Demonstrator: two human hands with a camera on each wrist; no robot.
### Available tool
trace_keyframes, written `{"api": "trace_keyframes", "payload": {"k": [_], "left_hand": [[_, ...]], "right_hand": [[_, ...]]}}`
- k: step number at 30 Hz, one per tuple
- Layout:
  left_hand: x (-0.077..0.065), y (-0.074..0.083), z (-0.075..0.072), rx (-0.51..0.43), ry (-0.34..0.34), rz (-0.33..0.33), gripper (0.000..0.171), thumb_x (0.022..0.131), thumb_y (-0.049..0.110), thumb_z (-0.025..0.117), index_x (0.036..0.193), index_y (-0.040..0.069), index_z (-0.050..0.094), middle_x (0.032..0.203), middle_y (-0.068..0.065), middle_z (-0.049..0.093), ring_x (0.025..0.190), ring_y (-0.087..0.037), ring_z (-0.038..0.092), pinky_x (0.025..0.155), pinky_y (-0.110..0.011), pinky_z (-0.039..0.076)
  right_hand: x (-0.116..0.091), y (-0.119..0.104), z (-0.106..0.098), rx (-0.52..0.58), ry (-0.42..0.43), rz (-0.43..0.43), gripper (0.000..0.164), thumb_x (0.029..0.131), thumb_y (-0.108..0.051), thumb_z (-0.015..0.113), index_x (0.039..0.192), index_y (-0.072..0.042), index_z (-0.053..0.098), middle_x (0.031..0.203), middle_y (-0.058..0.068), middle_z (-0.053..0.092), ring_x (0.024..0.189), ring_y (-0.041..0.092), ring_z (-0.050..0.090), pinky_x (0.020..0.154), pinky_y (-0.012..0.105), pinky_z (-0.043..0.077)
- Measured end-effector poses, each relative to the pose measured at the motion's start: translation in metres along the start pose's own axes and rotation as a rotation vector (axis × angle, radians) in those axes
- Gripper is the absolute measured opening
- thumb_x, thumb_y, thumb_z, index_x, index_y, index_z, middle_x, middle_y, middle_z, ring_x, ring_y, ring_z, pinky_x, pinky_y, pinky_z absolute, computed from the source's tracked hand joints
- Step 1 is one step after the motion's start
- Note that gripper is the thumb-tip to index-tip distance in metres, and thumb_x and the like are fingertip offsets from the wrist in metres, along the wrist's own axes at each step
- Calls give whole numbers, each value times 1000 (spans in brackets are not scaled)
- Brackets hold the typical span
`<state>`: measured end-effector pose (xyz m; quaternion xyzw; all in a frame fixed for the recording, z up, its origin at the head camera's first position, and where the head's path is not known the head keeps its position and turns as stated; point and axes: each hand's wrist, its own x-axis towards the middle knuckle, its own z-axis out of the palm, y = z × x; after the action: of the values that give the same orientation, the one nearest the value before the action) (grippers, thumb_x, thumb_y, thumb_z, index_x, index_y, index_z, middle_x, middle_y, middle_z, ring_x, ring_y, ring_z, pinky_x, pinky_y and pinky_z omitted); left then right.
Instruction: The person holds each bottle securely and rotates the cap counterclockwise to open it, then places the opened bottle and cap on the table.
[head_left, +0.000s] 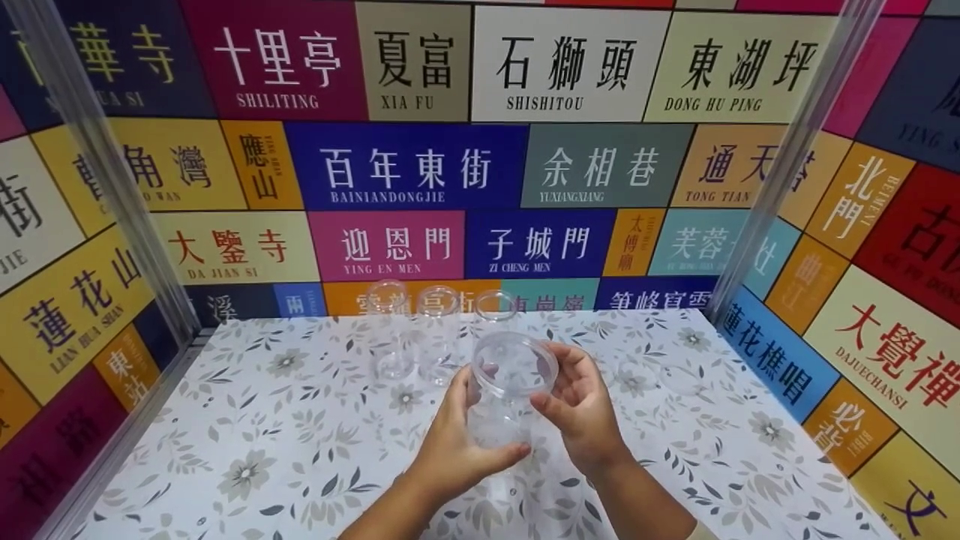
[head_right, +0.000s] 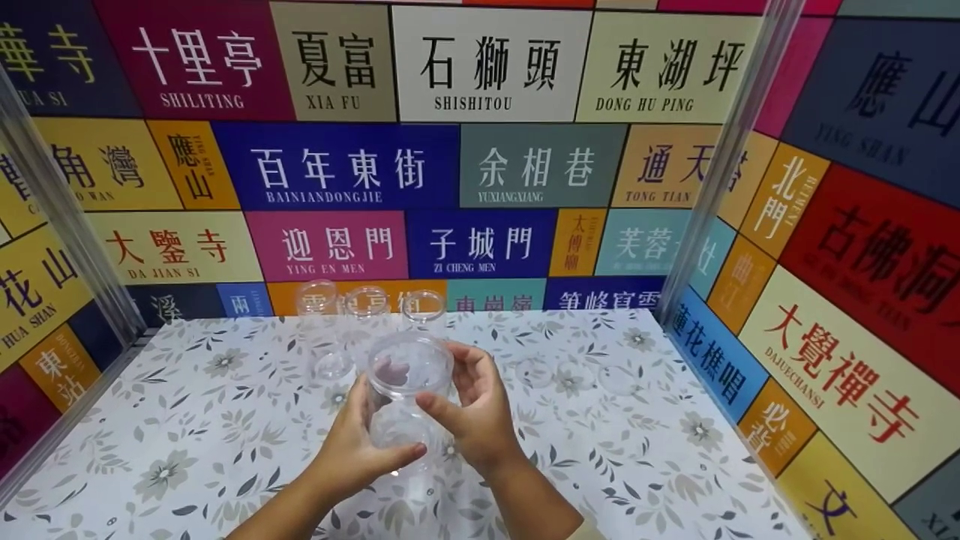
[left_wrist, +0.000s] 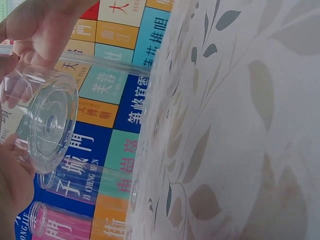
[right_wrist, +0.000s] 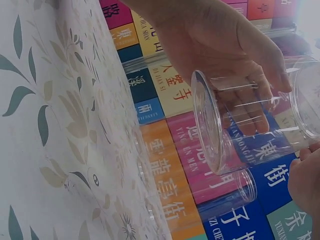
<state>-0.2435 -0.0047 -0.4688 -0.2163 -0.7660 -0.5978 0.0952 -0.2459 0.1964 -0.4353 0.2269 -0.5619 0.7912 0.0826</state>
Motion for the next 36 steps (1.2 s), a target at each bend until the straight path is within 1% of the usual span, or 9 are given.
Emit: {"api": "trace_keyframes", "payload": {"k": [3,6,10,17,20,23,29,33,36], "left_hand": [[-1,0,2,26,24,5,121,68,47,100,163,19,31,155,-4,54,143,-23,55,119,-55,47],[-2,2,3,50,33,6,121,68,46,100,164,19,31,157,-4,52,144,-23,54,118,-53,49],[-1,2,2,44,11,-3,120,69,46,100,164,19,31,155,-2,53,141,-21,56,114,-50,51],[-2,2,3,21,-5,-4,118,71,44,99,163,20,31,154,-5,54,137,-21,58,110,-46,55],[-2,4,5,68,22,-3,118,70,47,98,163,20,31,154,-4,53,139,-21,56,112,-47,53],[-3,6,5,130,46,2,119,70,50,98,163,18,31,157,-5,51,142,-22,54,116,-50,50],[-4,6,5,118,6,12,119,70,48,98,164,19,30,155,-2,54,139,-21,56,115,-50,51],[-4,4,4,94,-11,3,119,70,48,98,164,21,30,154,-2,55,138,-20,58,115,-47,52],[-5,5,5,112,-8,-14,121,70,47,98,165,18,29,155,-5,54,139,-22,57,115,-47,53]], "right_hand": [[-1,1,2,4,-8,4,65,93,1,72,147,-7,38,151,12,54,140,22,58,111,29,56],[-2,2,3,-8,3,8,70,92,0,75,150,-7,36,153,10,53,142,25,56,113,30,55],[-2,1,4,-15,13,8,75,89,1,81,149,-6,36,152,5,54,142,20,56,113,29,54],[-1,1,1,21,-25,13,70,92,0,76,148,-8,35,152,5,54,139,17,57,113,27,54],[-2,1,3,16,-28,13,73,92,-1,75,150,-7,33,153,8,52,140,21,56,113,29,55],[-1,0,6,-12,-5,20,78,90,-4,80,151,-6,32,153,10,49,138,25,56,112,31,55],[-2,-2,7,-45,39,27,81,86,-7,87,149,-5,36,150,10,51,134,29,57,109,32,58],[-2,0,4,-25,6,35,81,86,-9,87,149,-7,36,149,8,54,134,25,58,110,32,57],[-2,1,3,-16,-22,47,81,88,-10,85,151,-9,33,150,8,53,136,23,57,111,31,57]]}}
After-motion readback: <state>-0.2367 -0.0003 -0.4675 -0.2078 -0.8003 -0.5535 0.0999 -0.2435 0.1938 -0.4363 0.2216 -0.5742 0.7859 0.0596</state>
